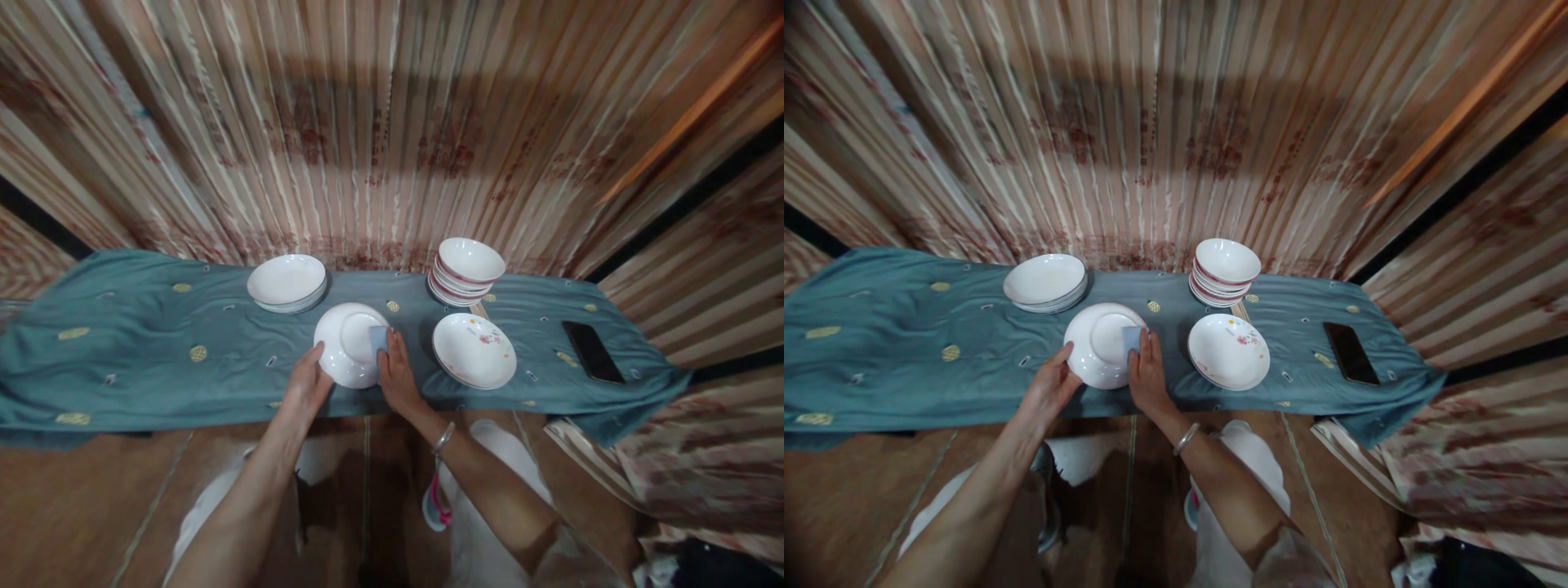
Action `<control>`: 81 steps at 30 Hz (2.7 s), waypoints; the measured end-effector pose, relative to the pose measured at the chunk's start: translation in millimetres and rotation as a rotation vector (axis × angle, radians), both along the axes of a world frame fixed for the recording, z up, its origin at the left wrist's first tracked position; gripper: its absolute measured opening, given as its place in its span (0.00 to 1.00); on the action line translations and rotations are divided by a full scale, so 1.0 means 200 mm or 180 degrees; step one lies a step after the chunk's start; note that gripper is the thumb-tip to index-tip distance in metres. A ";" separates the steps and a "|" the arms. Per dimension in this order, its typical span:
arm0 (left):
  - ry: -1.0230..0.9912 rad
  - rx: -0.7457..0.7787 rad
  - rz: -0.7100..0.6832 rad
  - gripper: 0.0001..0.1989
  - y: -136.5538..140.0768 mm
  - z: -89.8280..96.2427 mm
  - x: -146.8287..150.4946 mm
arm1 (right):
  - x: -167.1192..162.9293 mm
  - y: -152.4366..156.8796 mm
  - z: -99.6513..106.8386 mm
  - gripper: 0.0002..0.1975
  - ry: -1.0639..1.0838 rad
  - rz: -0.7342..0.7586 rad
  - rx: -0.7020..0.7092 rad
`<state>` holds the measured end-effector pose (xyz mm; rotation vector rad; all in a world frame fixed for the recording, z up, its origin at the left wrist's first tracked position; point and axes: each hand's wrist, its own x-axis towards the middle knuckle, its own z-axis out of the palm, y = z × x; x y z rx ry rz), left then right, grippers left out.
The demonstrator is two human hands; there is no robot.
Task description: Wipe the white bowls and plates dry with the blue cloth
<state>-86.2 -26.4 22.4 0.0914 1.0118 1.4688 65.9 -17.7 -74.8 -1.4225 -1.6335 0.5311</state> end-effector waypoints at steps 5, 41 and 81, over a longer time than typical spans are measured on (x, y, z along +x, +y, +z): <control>0.0024 -0.0076 0.0040 0.15 0.01 0.01 0.01 | -0.01 -0.10 0.03 0.28 -0.0359 0.0207 0.0191; 0.0239 0.0291 -0.0095 0.04 -0.03 0.02 0.01 | 0.14 0.02 0.13 0.27 -0.1091 0.0437 0.0972; 0.0274 0.0528 -0.0280 0.08 -0.03 0.00 0.02 | 0.14 0.13 0.16 0.20 -0.0022 0.0034 0.0773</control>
